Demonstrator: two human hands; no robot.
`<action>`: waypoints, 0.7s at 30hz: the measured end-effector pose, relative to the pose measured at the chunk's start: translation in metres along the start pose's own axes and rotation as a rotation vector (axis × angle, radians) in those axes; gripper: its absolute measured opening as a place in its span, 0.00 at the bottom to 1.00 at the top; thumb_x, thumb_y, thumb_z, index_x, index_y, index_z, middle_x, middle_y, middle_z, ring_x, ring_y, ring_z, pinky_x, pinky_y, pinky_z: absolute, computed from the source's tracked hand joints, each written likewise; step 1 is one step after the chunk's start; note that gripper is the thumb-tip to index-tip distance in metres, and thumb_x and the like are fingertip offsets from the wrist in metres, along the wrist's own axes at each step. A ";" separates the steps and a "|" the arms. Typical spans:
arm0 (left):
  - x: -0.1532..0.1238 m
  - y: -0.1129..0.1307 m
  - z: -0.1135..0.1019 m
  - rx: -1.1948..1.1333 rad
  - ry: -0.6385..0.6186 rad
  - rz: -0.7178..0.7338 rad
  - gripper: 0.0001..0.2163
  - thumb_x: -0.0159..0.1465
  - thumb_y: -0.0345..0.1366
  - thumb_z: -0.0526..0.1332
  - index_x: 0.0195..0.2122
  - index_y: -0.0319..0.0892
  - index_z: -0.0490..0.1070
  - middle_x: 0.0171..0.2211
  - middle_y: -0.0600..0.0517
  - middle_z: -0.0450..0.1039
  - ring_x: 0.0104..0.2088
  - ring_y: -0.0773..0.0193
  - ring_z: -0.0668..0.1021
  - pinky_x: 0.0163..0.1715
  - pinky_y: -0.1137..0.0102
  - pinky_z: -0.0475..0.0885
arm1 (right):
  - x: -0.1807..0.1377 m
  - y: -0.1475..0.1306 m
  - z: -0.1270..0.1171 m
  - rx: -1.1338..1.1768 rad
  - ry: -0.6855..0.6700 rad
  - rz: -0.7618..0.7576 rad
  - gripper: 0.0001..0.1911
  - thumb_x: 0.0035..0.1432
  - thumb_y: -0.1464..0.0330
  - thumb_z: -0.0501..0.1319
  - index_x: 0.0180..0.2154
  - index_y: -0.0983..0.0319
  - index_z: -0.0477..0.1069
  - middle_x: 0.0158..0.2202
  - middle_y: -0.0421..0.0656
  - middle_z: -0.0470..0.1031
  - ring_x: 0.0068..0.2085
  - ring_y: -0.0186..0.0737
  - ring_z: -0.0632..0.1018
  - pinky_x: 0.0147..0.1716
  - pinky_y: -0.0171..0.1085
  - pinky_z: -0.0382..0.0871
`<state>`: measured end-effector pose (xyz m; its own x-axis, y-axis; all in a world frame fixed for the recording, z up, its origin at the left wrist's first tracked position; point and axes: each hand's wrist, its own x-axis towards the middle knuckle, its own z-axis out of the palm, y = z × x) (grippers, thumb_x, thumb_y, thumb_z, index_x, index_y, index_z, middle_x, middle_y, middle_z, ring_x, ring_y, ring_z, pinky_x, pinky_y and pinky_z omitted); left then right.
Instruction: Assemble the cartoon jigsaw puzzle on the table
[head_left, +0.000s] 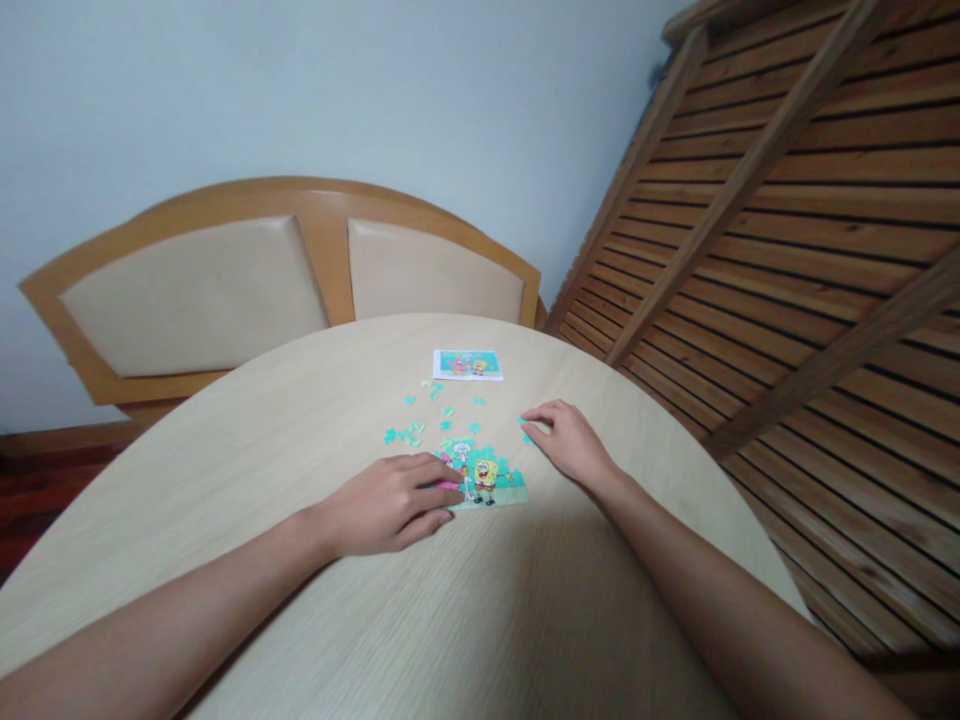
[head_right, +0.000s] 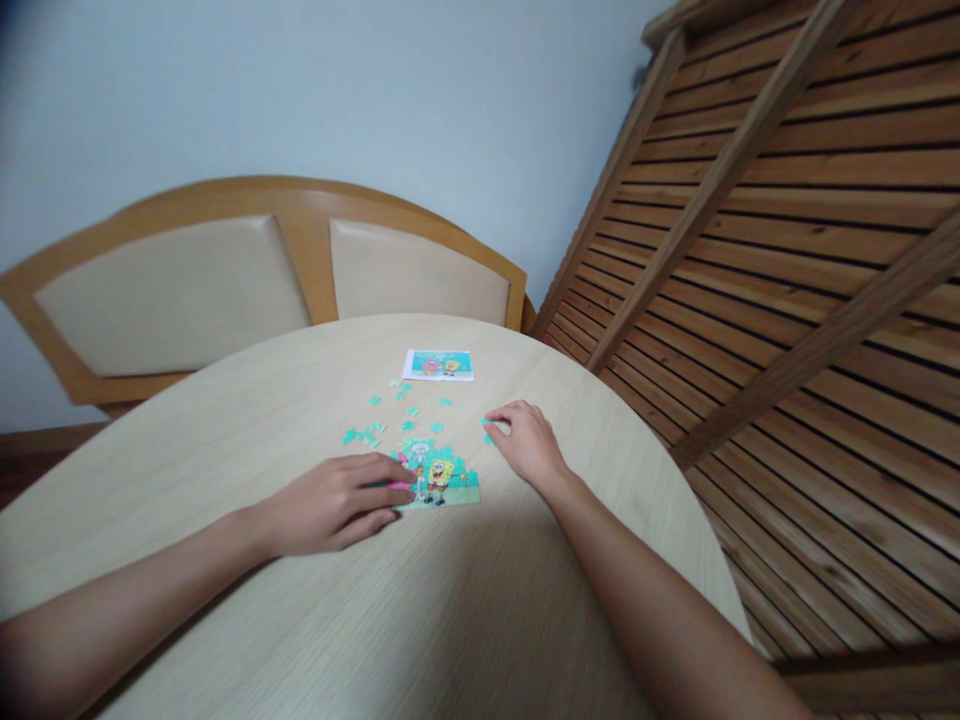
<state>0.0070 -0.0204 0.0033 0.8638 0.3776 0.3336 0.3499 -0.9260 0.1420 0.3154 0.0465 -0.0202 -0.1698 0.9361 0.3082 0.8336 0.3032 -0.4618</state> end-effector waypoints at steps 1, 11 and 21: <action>0.000 0.000 0.000 0.001 -0.002 0.001 0.13 0.73 0.37 0.53 0.53 0.43 0.72 0.51 0.44 0.75 0.51 0.56 0.77 0.54 0.59 0.73 | 0.001 0.001 0.001 0.019 -0.005 0.007 0.10 0.60 0.65 0.63 0.41 0.60 0.80 0.42 0.48 0.79 0.46 0.46 0.77 0.51 0.44 0.68; 0.000 -0.001 0.000 0.000 0.002 0.005 0.13 0.73 0.38 0.53 0.53 0.43 0.72 0.51 0.44 0.75 0.51 0.55 0.77 0.54 0.58 0.74 | 0.003 0.006 0.001 0.060 -0.104 -0.050 0.05 0.58 0.68 0.62 0.35 0.60 0.77 0.41 0.45 0.78 0.45 0.43 0.77 0.49 0.40 0.67; 0.000 0.001 0.002 -0.025 -0.016 0.039 0.13 0.73 0.37 0.52 0.54 0.44 0.71 0.53 0.44 0.75 0.53 0.55 0.77 0.54 0.58 0.74 | -0.002 -0.004 -0.002 0.098 -0.094 -0.133 0.13 0.66 0.64 0.56 0.41 0.59 0.79 0.44 0.48 0.79 0.47 0.47 0.77 0.51 0.46 0.68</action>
<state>0.0078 -0.0215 0.0020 0.8822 0.3408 0.3249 0.3068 -0.9395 0.1524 0.3135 0.0434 -0.0177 -0.3278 0.8975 0.2949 0.7459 0.4375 -0.5023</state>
